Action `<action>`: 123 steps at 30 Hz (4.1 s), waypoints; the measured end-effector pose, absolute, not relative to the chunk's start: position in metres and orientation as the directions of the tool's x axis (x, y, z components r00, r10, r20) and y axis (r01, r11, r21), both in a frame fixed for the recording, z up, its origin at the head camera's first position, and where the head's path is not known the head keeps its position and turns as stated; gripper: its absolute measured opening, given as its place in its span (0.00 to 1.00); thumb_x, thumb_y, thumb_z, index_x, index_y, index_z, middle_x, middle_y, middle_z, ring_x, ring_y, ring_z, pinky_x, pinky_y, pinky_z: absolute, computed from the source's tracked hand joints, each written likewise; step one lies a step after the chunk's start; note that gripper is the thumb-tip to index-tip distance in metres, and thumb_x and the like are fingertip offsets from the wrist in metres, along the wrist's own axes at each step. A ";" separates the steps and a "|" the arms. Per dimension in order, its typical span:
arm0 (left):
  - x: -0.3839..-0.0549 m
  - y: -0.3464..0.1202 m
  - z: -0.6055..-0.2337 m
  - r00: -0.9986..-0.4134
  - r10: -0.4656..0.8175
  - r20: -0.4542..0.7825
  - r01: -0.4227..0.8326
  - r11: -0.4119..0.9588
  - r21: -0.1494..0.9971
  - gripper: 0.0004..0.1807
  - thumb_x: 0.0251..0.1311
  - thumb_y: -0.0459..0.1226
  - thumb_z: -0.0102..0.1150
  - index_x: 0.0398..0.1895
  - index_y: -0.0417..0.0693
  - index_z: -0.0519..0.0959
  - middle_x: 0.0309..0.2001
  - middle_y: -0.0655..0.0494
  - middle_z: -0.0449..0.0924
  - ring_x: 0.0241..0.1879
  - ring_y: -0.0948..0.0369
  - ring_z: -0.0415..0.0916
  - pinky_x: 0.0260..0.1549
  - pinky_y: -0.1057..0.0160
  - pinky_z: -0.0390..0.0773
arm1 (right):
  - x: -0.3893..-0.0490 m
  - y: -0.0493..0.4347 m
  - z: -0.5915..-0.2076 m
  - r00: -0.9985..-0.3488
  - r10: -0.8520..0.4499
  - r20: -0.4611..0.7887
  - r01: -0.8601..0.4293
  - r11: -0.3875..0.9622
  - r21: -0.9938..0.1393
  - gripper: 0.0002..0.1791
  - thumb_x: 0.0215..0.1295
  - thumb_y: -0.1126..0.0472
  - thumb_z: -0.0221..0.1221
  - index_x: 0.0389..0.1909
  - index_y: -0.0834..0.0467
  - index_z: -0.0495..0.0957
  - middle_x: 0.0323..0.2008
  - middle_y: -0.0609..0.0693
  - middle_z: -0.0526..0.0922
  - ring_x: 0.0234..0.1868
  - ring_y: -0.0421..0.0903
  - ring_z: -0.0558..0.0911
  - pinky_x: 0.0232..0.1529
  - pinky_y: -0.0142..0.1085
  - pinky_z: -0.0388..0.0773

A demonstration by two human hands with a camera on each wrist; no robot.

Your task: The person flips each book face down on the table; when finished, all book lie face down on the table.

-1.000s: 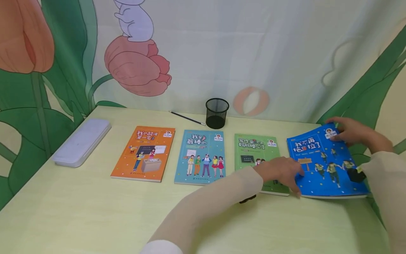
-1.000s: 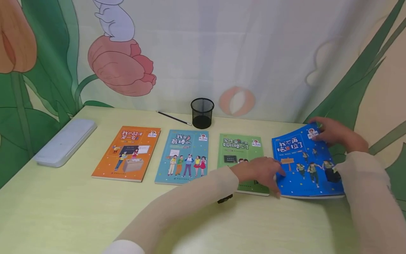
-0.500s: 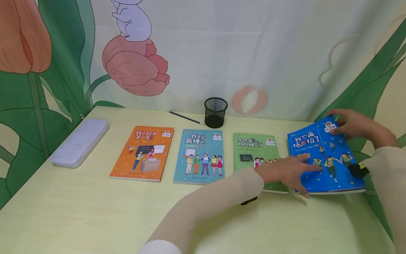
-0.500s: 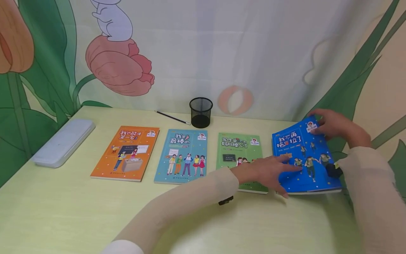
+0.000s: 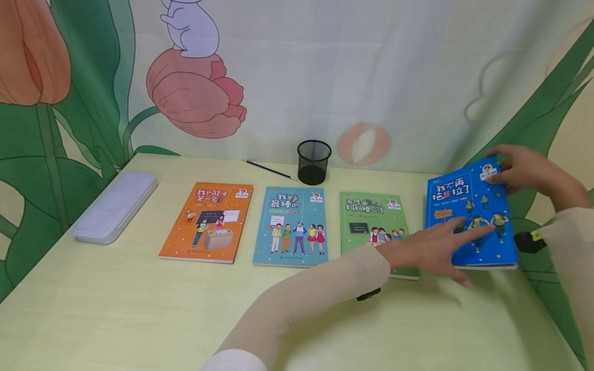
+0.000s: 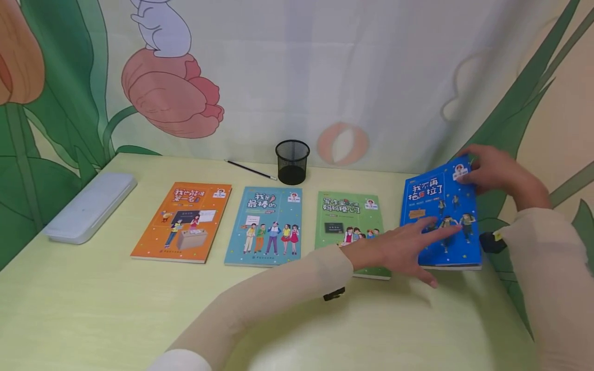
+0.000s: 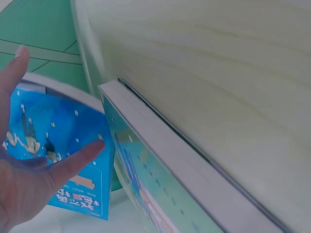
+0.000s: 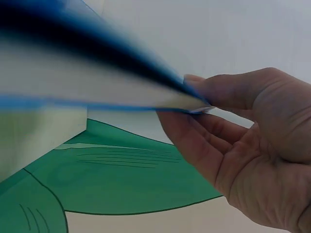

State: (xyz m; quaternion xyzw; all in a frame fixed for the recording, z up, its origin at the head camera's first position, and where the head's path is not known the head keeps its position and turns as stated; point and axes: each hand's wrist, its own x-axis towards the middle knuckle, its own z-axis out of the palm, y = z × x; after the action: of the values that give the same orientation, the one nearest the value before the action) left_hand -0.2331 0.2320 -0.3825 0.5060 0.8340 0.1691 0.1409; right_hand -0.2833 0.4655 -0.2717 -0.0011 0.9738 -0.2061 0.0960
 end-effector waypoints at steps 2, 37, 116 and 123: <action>-0.233 0.233 -0.382 -0.450 0.892 -0.048 0.807 0.429 0.405 0.62 0.51 0.66 0.65 0.78 0.81 0.29 0.82 0.61 0.28 0.80 0.62 0.37 0.72 0.63 0.60 | -0.283 0.464 -0.269 -0.984 -0.029 -0.175 0.048 0.908 -0.416 0.36 0.72 0.61 0.57 0.71 0.73 0.50 0.55 0.88 0.64 0.30 0.59 0.87 0.34 0.53 0.86; -0.234 0.235 -0.379 -0.572 0.802 0.171 0.775 0.461 0.431 0.52 0.63 0.58 0.60 0.79 0.81 0.34 0.81 0.58 0.40 0.64 0.61 0.70 0.52 0.69 0.78 | -0.272 0.421 -0.241 -0.960 0.281 0.003 0.245 0.842 -0.480 0.41 0.69 0.65 0.56 0.75 0.73 0.46 0.45 0.88 0.72 0.20 0.59 0.85 0.23 0.51 0.84; -0.236 0.198 -0.376 -0.572 0.514 0.639 0.734 -0.026 0.678 0.33 0.71 0.26 0.47 0.78 0.43 0.56 0.73 0.43 0.65 0.63 0.56 0.77 0.36 0.83 0.76 | -0.277 0.461 -0.303 -0.969 0.242 0.044 0.087 0.504 -0.859 0.39 0.72 0.38 0.44 0.80 0.45 0.47 0.44 0.35 0.73 0.38 0.24 0.79 0.36 0.22 0.81; -0.231 0.197 -0.372 -0.585 0.504 0.635 0.710 -0.060 0.702 0.33 0.72 0.27 0.46 0.79 0.44 0.55 0.75 0.45 0.63 0.65 0.59 0.75 0.41 0.81 0.77 | -0.279 0.466 -0.316 -0.969 0.247 0.015 0.119 0.515 -0.849 0.40 0.71 0.36 0.42 0.80 0.40 0.44 0.51 0.35 0.74 0.40 0.23 0.76 0.37 0.22 0.80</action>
State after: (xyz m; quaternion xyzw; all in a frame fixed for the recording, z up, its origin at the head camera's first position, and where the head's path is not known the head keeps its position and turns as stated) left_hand -0.2311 0.1966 -0.3716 0.4464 0.6799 0.5749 -0.0892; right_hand -0.2789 0.4664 -0.3162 0.1054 0.8678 -0.4809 -0.0669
